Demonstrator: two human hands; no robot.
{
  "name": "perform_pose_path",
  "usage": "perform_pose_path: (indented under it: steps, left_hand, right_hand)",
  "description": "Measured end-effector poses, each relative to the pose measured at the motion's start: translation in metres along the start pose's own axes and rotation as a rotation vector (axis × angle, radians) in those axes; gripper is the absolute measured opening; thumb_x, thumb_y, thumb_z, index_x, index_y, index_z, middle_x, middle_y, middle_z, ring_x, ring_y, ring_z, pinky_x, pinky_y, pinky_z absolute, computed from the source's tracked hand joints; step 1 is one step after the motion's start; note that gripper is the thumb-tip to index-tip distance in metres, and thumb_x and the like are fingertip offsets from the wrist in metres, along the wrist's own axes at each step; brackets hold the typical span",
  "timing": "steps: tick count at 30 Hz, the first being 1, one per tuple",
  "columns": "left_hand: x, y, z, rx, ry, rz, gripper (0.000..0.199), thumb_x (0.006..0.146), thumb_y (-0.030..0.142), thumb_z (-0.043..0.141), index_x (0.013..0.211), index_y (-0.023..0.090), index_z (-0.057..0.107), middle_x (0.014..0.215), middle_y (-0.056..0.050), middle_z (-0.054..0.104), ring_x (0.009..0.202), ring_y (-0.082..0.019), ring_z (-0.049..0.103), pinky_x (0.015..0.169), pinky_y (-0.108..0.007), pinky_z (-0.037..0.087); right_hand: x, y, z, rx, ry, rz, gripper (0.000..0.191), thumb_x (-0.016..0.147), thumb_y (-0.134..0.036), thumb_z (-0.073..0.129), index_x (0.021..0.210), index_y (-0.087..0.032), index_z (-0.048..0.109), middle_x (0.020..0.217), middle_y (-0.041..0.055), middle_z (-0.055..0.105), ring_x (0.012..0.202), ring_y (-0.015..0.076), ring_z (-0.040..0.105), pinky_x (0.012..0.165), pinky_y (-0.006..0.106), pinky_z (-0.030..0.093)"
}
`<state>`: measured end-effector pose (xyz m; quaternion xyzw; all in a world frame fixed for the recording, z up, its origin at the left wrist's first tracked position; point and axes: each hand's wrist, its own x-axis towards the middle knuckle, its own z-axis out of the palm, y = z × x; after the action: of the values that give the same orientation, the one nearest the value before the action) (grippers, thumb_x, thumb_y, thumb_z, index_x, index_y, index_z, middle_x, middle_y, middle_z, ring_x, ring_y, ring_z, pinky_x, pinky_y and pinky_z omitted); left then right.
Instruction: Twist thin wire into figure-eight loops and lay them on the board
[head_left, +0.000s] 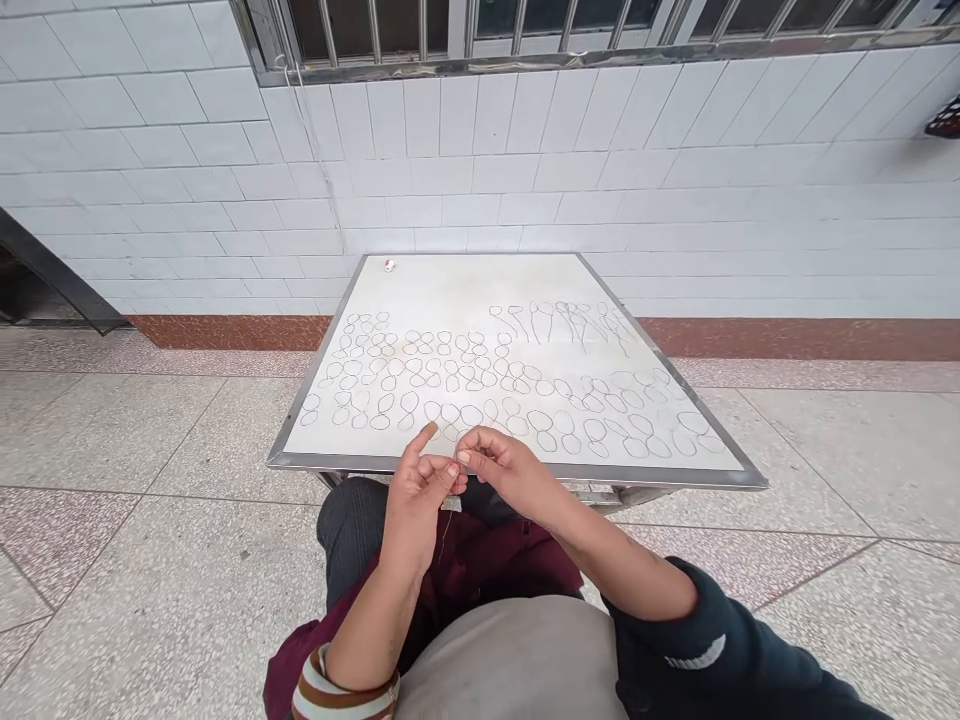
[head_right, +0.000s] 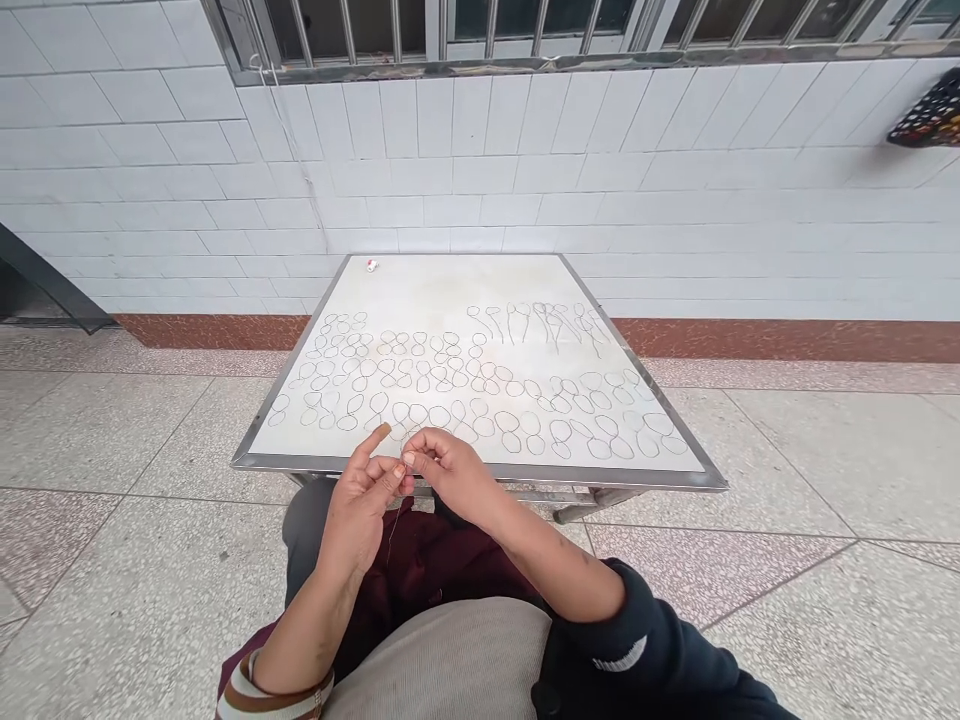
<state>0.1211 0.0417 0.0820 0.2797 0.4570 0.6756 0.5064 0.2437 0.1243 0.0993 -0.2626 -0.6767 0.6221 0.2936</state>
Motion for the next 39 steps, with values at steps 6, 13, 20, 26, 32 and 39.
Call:
perform_pose_path:
  steps: [6, 13, 20, 26, 32, 39]
  left_hand:
    - [-0.002, 0.003, 0.001, -0.123, -0.033, -0.092, 0.058, 0.076, 0.021, 0.074, 0.13, 0.022, 0.054, 0.073, 0.004, 0.063, 0.068, -0.009, 0.058, 0.074, -0.024, 0.045]
    - [-0.003, 0.004, -0.002, -0.117, 0.016, -0.042, 0.056, 0.079, 0.022, 0.073, 0.132, 0.024, 0.054, 0.077, 0.002, 0.065, 0.07, -0.008, 0.055, 0.069, -0.021, 0.04]
    - [-0.005, 0.003, -0.002, -0.119, 0.089, 0.014, 0.058, 0.077, 0.024, 0.074, 0.131, 0.022, 0.054, 0.071, 0.004, 0.061, 0.062, -0.008, 0.049, 0.063, -0.021, 0.038]
    - [-0.009, 0.014, -0.003, 0.098, 0.045, 0.069, 0.061, 0.078, 0.028, 0.072, 0.135, 0.024, 0.049, 0.085, 0.0, 0.067, 0.073, -0.012, 0.057, 0.067, -0.023, 0.043]
    - [-0.013, 0.032, -0.006, 0.34, 0.114, 0.182, 0.052, 0.08, 0.031, 0.069, 0.13, 0.025, 0.056, 0.085, -0.001, 0.068, 0.075, -0.013, 0.059, 0.073, -0.025, 0.047]
    - [-0.013, 0.025, -0.008, 0.391, 0.121, 0.176, 0.039, 0.083, 0.033, 0.067, 0.12, 0.022, 0.063, 0.084, -0.001, 0.07, 0.076, -0.014, 0.065, 0.077, -0.029, 0.052]
  right_hand:
    - [-0.001, -0.006, 0.001, 0.027, -0.049, 0.015, 0.028, 0.087, -0.049, 0.057, 0.081, -0.021, 0.054, 0.069, -0.003, 0.056, 0.062, 0.0125, 0.052, 0.064, 0.028, 0.043]
    - [-0.005, -0.013, -0.001, 0.041, -0.04, 0.019, 0.03, 0.093, -0.045, 0.051, 0.112, -0.023, 0.058, 0.083, -0.0006, 0.055, 0.074, 0.0134, 0.052, 0.075, 0.03, 0.044]
    - [-0.007, -0.001, 0.005, 0.162, 0.019, 0.019, 0.022, 0.086, -0.038, 0.063, 0.103, -0.024, 0.062, 0.081, -0.0016, 0.056, 0.074, 0.0129, 0.051, 0.073, 0.028, 0.043]
    - [-0.006, -0.002, 0.008, 0.112, 0.056, 0.004, 0.017, 0.085, -0.039, 0.062, 0.084, -0.022, 0.062, 0.072, -0.0026, 0.056, 0.067, 0.0127, 0.048, 0.067, 0.028, 0.041]
    - [-0.005, -0.007, 0.009, 0.016, 0.094, -0.016, 0.017, 0.082, -0.04, 0.064, 0.085, -0.023, 0.063, 0.082, 0.0001, 0.062, 0.076, 0.0152, 0.055, 0.072, 0.03, 0.044]
    - [-0.004, -0.007, 0.013, 0.17, 0.032, 0.008, 0.019, 0.081, -0.04, 0.067, 0.081, -0.022, 0.06, 0.075, -0.0022, 0.059, 0.072, 0.014, 0.057, 0.072, 0.03, 0.046]
